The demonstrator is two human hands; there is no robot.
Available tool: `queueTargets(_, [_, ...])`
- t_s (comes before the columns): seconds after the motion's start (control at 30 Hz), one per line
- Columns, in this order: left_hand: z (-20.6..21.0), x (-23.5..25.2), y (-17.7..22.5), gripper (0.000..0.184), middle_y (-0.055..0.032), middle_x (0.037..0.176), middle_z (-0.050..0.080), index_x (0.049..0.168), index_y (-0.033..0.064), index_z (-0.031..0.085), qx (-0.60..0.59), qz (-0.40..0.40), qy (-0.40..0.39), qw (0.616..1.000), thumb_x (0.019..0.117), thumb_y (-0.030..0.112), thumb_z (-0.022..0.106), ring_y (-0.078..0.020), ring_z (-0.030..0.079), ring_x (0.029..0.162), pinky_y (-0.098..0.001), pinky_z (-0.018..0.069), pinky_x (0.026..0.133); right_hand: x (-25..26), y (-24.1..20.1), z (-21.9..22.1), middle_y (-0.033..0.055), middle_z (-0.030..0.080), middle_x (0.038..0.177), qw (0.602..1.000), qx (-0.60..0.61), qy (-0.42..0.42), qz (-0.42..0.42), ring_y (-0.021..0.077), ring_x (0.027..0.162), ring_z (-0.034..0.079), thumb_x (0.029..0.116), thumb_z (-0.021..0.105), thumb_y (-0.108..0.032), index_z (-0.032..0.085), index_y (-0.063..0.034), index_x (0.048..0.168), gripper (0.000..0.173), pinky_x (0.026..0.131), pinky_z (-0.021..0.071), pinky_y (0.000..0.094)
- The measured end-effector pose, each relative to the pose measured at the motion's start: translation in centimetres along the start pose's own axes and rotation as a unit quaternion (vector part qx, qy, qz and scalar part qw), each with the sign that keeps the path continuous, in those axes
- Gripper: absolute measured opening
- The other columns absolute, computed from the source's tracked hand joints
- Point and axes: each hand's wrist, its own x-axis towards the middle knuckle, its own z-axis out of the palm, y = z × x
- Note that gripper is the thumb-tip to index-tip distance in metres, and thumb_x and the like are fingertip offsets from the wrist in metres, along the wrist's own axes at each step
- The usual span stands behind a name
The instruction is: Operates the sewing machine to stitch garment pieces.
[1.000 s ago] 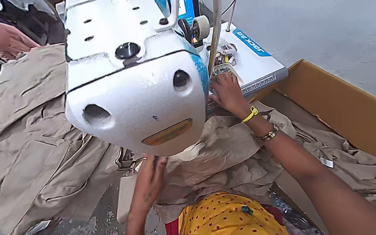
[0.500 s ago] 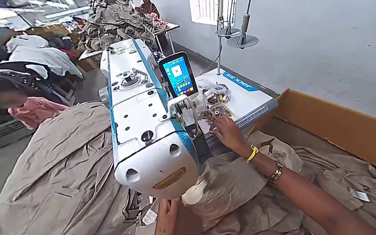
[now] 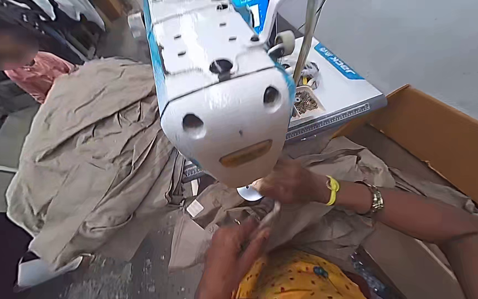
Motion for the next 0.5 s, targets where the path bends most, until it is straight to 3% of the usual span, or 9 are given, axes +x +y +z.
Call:
queueTargets(0.1, [0.3,0.5,-0.4,0.037,0.0008,0.064,0.064,0.090,0.0072,0.073,0.016,-0.003,0.055,0.998,0.1005,0.039,0.058,0.0007,0.056,0.056,-0.0166,0.0465,0.054,1.4,-0.3,0.4,0.0080,0.067,0.069,1.000,-0.004,-0.020,0.009,0.0233,0.070,0.068,0.0896,0.064,-0.007,0.068,-0.0075,0.071,0.019,0.056,0.0493,0.0344])
queueTargets(0.13, [0.2,0.5,-0.3,0.035,0.0003,0.068,0.067,0.094,0.0064,0.074,0.006,0.005,0.063,0.998,0.1009,0.037,0.059,0.0026,0.058,0.060,-0.0145,0.0479,0.058,1.4,-0.3,0.3,0.0074,0.068,0.070,0.999,0.004,-0.025,0.025,0.0220,0.071,0.068,0.0893,0.065,-0.009,0.069,-0.0078,0.071,0.019,0.057,0.0499,0.0326])
queueTargets(0.2, [-0.6,0.0,-0.2,0.032,0.0018,0.078,0.073,0.099,0.0075,0.075,-0.029,0.017,0.078,0.996,0.1023,0.035,0.059,0.0062,0.064,0.071,-0.0120,0.0521,0.068,1.0,-1.1,-0.5,0.0067,0.070,0.078,0.985,0.137,-0.060,0.089,0.0191,0.078,0.069,0.0992,0.058,-0.018,0.070,-0.0068,0.085,0.022,0.070,0.0538,0.0308])
queueTargets(0.23, [-1.5,-0.4,-0.5,0.032,0.0050,0.083,0.074,0.099,0.0101,0.075,-0.044,0.013,0.090,0.995,0.1028,0.037,0.058,0.0082,0.065,0.077,-0.0117,0.0540,0.072,0.7,-1.6,-1.0,0.0071,0.070,0.083,0.957,0.242,-0.100,0.128,0.0184,0.082,0.068,0.1050,0.054,-0.028,0.068,-0.0054,0.093,0.029,0.077,0.0532,0.0333])
queueTargets(0.3, [-4.2,-1.6,-1.8,0.030,0.0120,0.086,0.074,0.096,0.0143,0.075,-0.042,-0.030,0.133,0.990,0.1029,0.038,0.058,0.0104,0.065,0.081,-0.0122,0.0556,0.075,-0.1,-2.2,-1.8,0.0086,0.067,0.088,0.909,0.338,-0.156,0.188,0.0192,0.085,0.065,0.1046,0.057,-0.034,0.061,-0.0043,0.105,0.031,0.085,0.0472,0.0391])
queueTargets(0.33, [-5.8,-2.1,-2.8,0.029,0.0131,0.085,0.073,0.093,0.0120,0.075,-0.030,-0.069,0.163,0.984,0.1020,0.035,0.060,0.0106,0.065,0.079,-0.0121,0.0556,0.073,-0.3,-2.0,-1.8,0.0097,0.069,0.088,0.899,0.336,-0.155,0.236,0.0192,0.083,0.066,0.1019,0.062,-0.030,0.063,-0.0025,0.106,0.028,0.085,0.0491,0.0409])
queueTargets(0.4, [-8.0,-2.9,-5.0,0.028,0.0130,0.078,0.070,0.092,0.0079,0.074,0.004,-0.166,0.194,0.967,0.0995,0.031,0.060,0.0112,0.062,0.070,-0.0100,0.0530,0.065,-0.4,-0.7,-1.4,0.0042,0.066,0.081,0.876,0.306,-0.151,0.342,0.0107,0.072,0.061,0.0989,0.065,-0.026,0.063,-0.0042,0.103,0.022,0.070,0.0496,0.0316])
queueTargets(0.47, [-8.5,-3.4,-7.0,0.031,0.0110,0.076,0.068,0.094,0.0082,0.074,0.031,-0.224,0.194,0.955,0.0988,0.035,0.060,0.0099,0.060,0.065,-0.0111,0.0505,0.061,0.4,0.0,-0.7,-0.0012,0.060,0.076,0.846,0.283,-0.166,0.420,0.0063,0.067,0.056,0.0954,0.070,-0.031,0.063,-0.0078,0.099,0.024,0.062,0.0467,0.0272])
queueTargets(0.5, [-8.4,-3.7,-7.7,0.032,0.0102,0.075,0.068,0.094,0.0083,0.074,0.040,-0.237,0.193,0.951,0.0985,0.037,0.060,0.0092,0.060,0.064,-0.0123,0.0500,0.060,1.0,0.0,-0.4,-0.0009,0.058,0.074,0.829,0.278,-0.184,0.449,0.0087,0.067,0.055,0.0925,0.074,-0.034,0.064,-0.0075,0.099,0.029,0.063,0.0451,0.0307])
